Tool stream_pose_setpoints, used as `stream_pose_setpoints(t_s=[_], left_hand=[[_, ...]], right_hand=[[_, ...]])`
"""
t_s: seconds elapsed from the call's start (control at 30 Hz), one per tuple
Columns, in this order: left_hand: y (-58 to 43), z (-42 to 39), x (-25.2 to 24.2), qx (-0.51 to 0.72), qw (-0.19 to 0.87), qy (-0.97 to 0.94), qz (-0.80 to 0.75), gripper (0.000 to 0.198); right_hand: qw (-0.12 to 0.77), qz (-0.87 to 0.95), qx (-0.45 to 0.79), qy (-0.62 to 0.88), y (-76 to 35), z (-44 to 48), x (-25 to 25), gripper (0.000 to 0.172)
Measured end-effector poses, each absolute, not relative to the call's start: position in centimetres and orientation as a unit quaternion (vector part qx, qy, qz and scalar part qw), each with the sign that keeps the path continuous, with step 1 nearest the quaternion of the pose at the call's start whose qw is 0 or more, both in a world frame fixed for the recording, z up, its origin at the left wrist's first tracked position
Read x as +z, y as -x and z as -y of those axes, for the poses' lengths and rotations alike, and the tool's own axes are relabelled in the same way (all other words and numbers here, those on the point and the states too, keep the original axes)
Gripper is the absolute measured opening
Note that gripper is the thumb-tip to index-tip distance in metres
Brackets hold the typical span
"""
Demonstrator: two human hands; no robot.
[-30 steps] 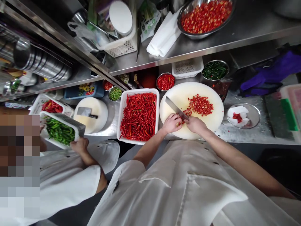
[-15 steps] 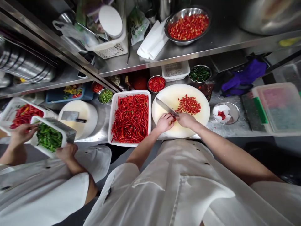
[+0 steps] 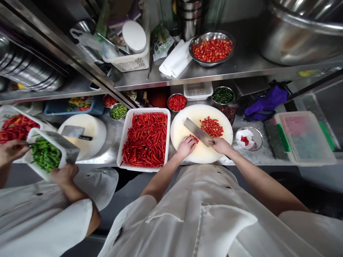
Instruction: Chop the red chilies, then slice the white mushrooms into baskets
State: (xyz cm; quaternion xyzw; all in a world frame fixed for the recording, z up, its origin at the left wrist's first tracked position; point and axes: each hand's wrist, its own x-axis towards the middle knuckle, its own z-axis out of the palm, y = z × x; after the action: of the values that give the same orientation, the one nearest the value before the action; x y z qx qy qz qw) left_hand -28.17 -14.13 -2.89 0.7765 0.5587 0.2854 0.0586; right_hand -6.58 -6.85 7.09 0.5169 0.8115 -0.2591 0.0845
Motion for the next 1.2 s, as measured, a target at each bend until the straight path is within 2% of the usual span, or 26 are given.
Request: stream_pose_setpoints(t_s=[0.13, 0.4, 1.2], left_hand=[[26.6, 12.4, -2.3, 0.278, 0.056, -0.797, -0.534, 0.019], [27.2, 10.9, -1.6, 0.242, 0.067, -0.819, -0.516, 0.016], [28.8, 11.5, -1.2, 0.196, 0.091, -0.861, -0.460, 0.018]], right_hand=[[0.109, -0.807, -0.195, -0.547, 6.0, 6.6, 8.6, 0.041], [0.148, -0.798, -0.205, -0.548, 8.7, 6.8, 9.4, 0.042], [0.128, -0.774, -0.258, -0.563, 11.7, 6.3, 8.8, 0.041]])
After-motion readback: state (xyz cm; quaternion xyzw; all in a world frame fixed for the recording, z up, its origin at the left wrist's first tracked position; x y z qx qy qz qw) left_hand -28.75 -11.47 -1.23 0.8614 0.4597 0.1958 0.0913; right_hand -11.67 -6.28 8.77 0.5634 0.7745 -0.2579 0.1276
